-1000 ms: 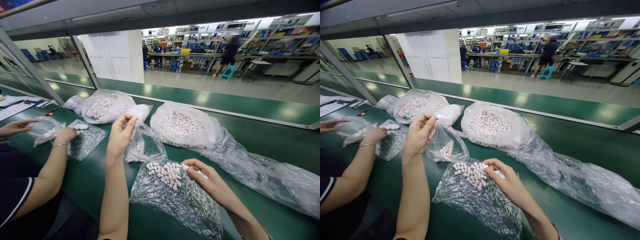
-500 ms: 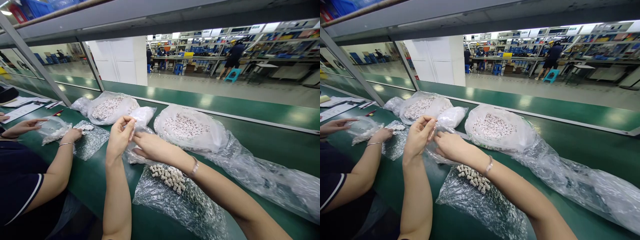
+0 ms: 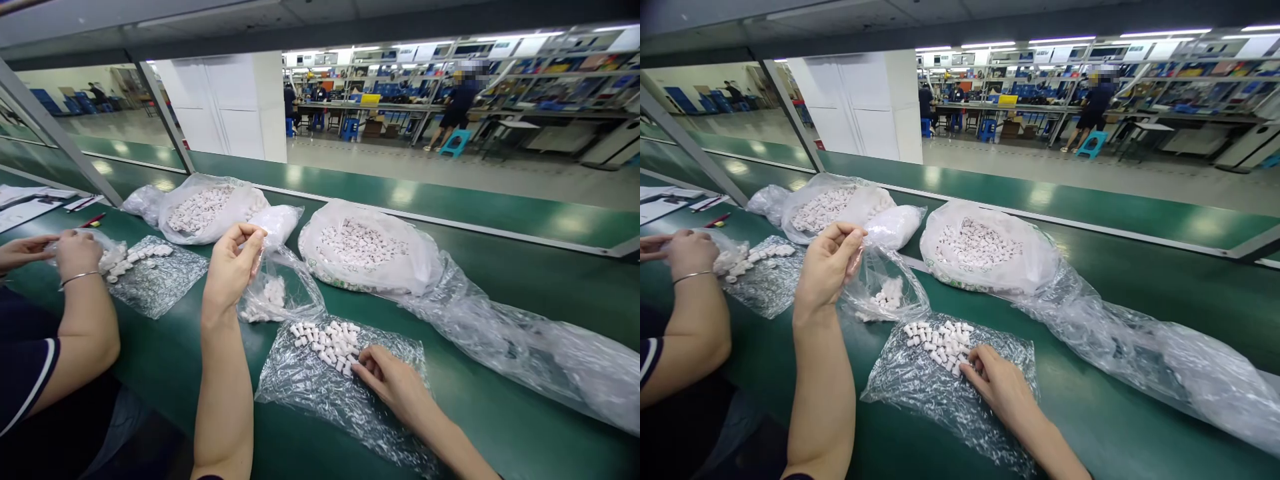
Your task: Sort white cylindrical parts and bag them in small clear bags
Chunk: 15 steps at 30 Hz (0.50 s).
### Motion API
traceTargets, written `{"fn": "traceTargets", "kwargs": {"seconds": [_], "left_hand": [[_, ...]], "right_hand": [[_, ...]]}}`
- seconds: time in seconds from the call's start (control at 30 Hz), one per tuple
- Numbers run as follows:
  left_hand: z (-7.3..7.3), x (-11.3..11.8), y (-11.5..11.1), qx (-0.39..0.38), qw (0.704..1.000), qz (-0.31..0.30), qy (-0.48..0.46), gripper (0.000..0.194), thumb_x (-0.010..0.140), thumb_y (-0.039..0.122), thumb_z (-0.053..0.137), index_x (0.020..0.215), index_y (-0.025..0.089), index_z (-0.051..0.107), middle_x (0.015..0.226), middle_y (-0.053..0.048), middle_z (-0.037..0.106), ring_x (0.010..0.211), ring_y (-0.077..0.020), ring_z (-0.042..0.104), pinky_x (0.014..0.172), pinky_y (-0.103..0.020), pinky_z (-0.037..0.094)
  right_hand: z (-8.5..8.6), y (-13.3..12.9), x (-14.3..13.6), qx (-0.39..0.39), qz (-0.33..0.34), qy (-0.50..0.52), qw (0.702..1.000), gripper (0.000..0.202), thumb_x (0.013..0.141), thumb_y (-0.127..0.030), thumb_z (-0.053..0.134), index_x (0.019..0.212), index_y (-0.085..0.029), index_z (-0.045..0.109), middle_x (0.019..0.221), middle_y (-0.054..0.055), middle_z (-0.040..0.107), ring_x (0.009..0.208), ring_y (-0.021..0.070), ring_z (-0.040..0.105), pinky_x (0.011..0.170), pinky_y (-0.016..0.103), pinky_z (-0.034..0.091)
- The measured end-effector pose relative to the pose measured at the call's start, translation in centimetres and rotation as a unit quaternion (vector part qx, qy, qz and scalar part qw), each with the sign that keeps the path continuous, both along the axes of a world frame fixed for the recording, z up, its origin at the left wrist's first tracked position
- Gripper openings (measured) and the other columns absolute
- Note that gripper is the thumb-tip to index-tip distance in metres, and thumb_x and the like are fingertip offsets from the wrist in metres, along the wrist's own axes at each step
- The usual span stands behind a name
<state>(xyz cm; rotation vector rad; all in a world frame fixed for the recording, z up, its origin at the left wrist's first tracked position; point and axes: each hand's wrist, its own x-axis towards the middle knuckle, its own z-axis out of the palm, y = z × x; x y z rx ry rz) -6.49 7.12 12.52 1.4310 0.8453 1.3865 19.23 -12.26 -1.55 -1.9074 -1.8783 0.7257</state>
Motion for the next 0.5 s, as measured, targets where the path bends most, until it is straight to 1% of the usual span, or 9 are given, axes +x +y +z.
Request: {"fn": "traceTargets", "kwargs": {"seconds": [0.07, 0.13, 0.23, 0.27, 0.33, 0.4, 0.43, 0.47, 0.5], "left_hand": [[-0.1, 0.2, 0.0, 0.000, 1.000, -0.003, 0.001, 0.015, 0.085, 0.035, 0.066, 0.086, 0.021, 0.062, 0.055, 0.006, 0.046, 0.035, -0.0043, 0.032, 0.029, -0.017, 0.022], [-0.1, 0.3, 0.1, 0.002, 1.000, -0.006, 0.001, 0.015, 0.085, 0.035, 0.066, 0.085, 0.021, 0.062, 0.054, 0.006, 0.045, 0.035, -0.0045, 0.032, 0.028, -0.017, 0.022], [-0.2, 0.4, 0.1, 0.004, 1.000, -0.005, 0.003, 0.016, 0.085, 0.036, 0.066, 0.085, 0.021, 0.061, 0.052, 0.007, 0.043, 0.035, -0.0046, 0.031, 0.029, -0.016, 0.022], [-0.2, 0.3, 0.2, 0.003, 1.000, -0.003, 0.003, 0.016, 0.085, 0.036, 0.066, 0.085, 0.021, 0.061, 0.051, 0.007, 0.043, 0.035, -0.0046, 0.031, 0.029, -0.016, 0.022], [-0.2, 0.3, 0.2, 0.001, 1.000, -0.002, 0.001, 0.017, 0.084, 0.036, 0.067, 0.085, 0.021, 0.061, 0.052, 0.007, 0.043, 0.035, -0.0044, 0.031, 0.029, -0.016, 0.022], [-0.2, 0.2, 0.1, -0.001, 1.000, -0.003, -0.003, 0.016, 0.084, 0.036, 0.067, 0.086, 0.021, 0.061, 0.053, 0.007, 0.044, 0.035, -0.0043, 0.031, 0.029, -0.016, 0.022], [-0.2, 0.2, 0.1, -0.001, 1.000, -0.003, -0.004, 0.016, 0.084, 0.036, 0.067, 0.086, 0.021, 0.061, 0.053, 0.007, 0.044, 0.035, -0.0043, 0.031, 0.028, -0.016, 0.022], [-0.1, 0.2, 0.1, -0.001, 1.000, -0.004, -0.005, 0.016, 0.084, 0.036, 0.067, 0.086, 0.021, 0.061, 0.053, 0.007, 0.044, 0.035, -0.0044, 0.031, 0.028, -0.017, 0.022], [-0.1, 0.2, 0.0, -0.002, 1.000, -0.006, -0.005, 0.016, 0.084, 0.036, 0.067, 0.086, 0.021, 0.062, 0.053, 0.007, 0.044, 0.035, -0.0044, 0.031, 0.028, -0.017, 0.022]], "right_hand": [[-0.9, -0.5, -0.3, 0.005, -0.021, -0.006, 1.000, 0.022, 0.096, -0.046, 0.047, 0.098, -0.024, 0.052, 0.079, 0.002, 0.059, 0.059, 0.0179, 0.056, 0.052, 0.030, 0.038], [-1.1, -0.6, -0.4, 0.008, -0.030, 0.001, 1.000, 0.024, 0.095, -0.047, 0.048, 0.099, -0.024, 0.054, 0.081, 0.003, 0.059, 0.059, 0.0179, 0.055, 0.053, 0.030, 0.037], [-0.6, -0.6, 0.4, -0.018, -0.036, 0.097, 0.995, 0.027, 0.095, -0.050, 0.048, 0.095, -0.024, 0.057, 0.080, 0.003, 0.059, 0.064, 0.0179, 0.054, 0.056, 0.030, 0.039], [-0.2, -0.5, 0.8, -0.041, -0.033, 0.157, 0.986, 0.029, 0.095, -0.051, 0.048, 0.093, -0.024, 0.057, 0.078, 0.002, 0.058, 0.065, 0.0175, 0.054, 0.058, 0.030, 0.041], [0.6, -0.4, 1.6, -0.090, -0.024, 0.297, 0.950, 0.031, 0.096, -0.052, 0.046, 0.094, -0.023, 0.057, 0.080, 0.002, 0.059, 0.068, 0.0166, 0.056, 0.063, 0.030, 0.046], [1.3, 0.0, 2.2, -0.107, -0.019, 0.413, 0.904, 0.034, 0.096, -0.054, 0.045, 0.100, -0.022, 0.057, 0.093, 0.005, 0.059, 0.079, 0.0180, 0.059, 0.070, 0.032, 0.051], [1.7, 0.2, 2.4, -0.102, -0.019, 0.447, 0.889, 0.036, 0.095, -0.055, 0.045, 0.104, -0.022, 0.056, 0.098, 0.006, 0.058, 0.082, 0.0186, 0.059, 0.072, 0.033, 0.052], [1.9, 0.5, 2.4, -0.093, -0.023, 0.456, 0.885, 0.037, 0.095, -0.056, 0.045, 0.107, -0.022, 0.056, 0.098, 0.006, 0.057, 0.082, 0.0184, 0.058, 0.071, 0.033, 0.052], [2.1, 0.9, 2.4, -0.083, -0.029, 0.440, 0.894, 0.037, 0.095, -0.055, 0.045, 0.108, -0.023, 0.056, 0.095, 0.005, 0.056, 0.078, 0.0175, 0.057, 0.068, 0.031, 0.051]]}}
